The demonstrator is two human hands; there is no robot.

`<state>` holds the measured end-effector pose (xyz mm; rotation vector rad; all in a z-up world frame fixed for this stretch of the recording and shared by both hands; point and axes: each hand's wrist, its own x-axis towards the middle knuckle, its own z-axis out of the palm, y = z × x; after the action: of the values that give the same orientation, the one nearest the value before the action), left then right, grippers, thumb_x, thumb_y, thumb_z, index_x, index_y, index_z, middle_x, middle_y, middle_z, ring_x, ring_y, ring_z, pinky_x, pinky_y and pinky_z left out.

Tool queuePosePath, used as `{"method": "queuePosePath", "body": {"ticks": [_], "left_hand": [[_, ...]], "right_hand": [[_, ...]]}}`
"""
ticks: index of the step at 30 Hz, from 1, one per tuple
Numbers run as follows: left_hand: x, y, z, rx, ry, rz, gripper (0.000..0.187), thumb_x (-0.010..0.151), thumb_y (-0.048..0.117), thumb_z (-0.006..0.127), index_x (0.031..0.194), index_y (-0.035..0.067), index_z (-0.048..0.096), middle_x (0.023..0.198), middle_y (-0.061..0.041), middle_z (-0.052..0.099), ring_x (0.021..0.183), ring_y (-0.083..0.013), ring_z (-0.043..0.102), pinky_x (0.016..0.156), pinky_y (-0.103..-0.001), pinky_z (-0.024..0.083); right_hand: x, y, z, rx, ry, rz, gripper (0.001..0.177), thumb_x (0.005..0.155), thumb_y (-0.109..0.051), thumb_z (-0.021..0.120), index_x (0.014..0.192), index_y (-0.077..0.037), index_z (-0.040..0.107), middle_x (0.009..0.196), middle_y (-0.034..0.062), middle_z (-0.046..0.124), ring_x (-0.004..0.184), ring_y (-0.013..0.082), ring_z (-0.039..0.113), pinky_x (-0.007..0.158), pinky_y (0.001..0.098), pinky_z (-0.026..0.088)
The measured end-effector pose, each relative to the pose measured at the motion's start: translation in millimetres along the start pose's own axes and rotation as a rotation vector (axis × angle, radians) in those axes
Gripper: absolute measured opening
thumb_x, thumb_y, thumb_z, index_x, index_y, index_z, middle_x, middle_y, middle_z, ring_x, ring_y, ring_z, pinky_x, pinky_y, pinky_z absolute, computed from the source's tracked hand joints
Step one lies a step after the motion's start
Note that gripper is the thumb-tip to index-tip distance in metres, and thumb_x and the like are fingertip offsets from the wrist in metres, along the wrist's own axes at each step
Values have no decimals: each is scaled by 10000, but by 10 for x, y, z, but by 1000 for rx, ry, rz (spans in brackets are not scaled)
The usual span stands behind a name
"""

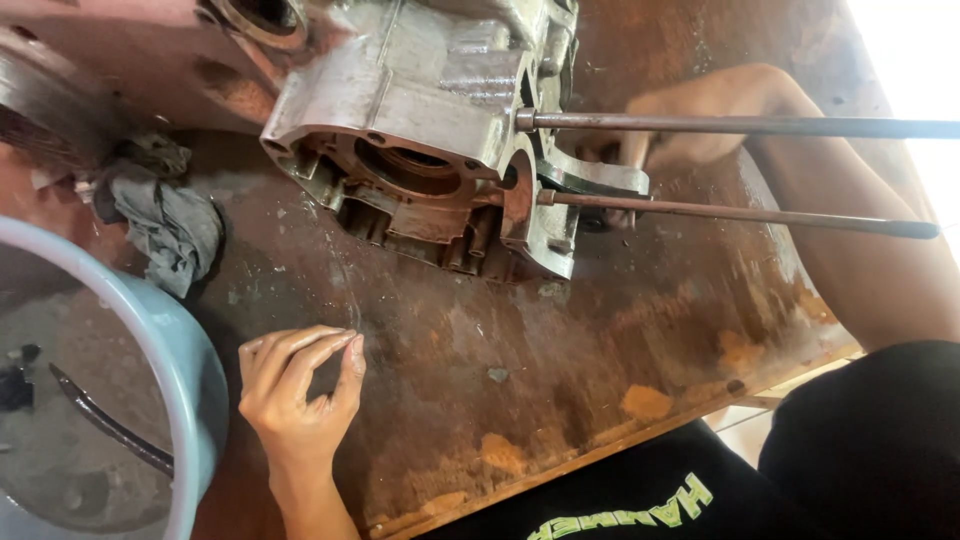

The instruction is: The person cleans a disassembled engine block on a wooden table using a brush and a liquid solution. They scrub various parts of the engine, including the cylinder area and internal components, while occasionally dipping the brush into a container of liquid.

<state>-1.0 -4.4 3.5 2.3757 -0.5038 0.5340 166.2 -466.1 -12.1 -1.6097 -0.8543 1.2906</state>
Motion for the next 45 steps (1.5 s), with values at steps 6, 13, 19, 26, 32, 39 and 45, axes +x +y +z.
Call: {"method": "queuePosePath", "body": {"ticks": [6,13,19,26,32,39,45], "left_hand": [[4,-42,-4,-5,-4,-14,136,858,60,845,934,91,736,959,-16,722,895,-218,667,885,-359,469],[26,-30,51,-12,-17,-1,132,854,61,843,930,94,740,953,-18,725,882,-216,666,881,-360,472],[-2,-43,53,-11,-24,-19,133,862,63,846,930,86,734,957,-18,725,885,-216,666,884,-363,474],[47,36,32,-13,-9,-7,128,848,64,845,920,87,742,949,-24,719,889,-229,659,875,-364,484],[20,47,-29,-16,9,-4,123,849,70,843,918,90,742,941,-15,720,879,-213,663,872,-360,478],[18,14,-70,-29,10,5,131,844,68,842,924,92,741,940,-10,724,869,-204,674,870,-362,472],[17,7,-77,-38,15,4,136,831,68,843,919,92,742,931,-10,724,859,-200,675,865,-358,463]], "right_hand": [[-269,1572,-329,183,258,400,140,999,42,600,1004,170,545,577,383,280,478,496,289,517,688,191],[-93,385,-108,-265,111,-373,267,975,-142,587,845,74,674,851,202,668,916,295,613,965,543,463],[-144,714,-76,-305,323,-106,354,952,-282,552,974,49,675,1013,149,616,947,300,605,860,510,500],[-125,768,-204,-275,129,-19,391,1015,-178,568,892,181,665,936,323,496,914,435,448,810,551,386],[-49,302,-4,-172,177,-301,182,890,-100,633,909,65,707,866,188,657,781,290,605,752,416,507],[-70,1092,84,-345,457,-180,189,817,-65,570,861,71,694,850,224,651,789,270,614,735,395,528],[-40,80,31,-225,168,-437,209,887,-42,603,956,127,705,867,241,698,812,284,645,867,413,503]]}}
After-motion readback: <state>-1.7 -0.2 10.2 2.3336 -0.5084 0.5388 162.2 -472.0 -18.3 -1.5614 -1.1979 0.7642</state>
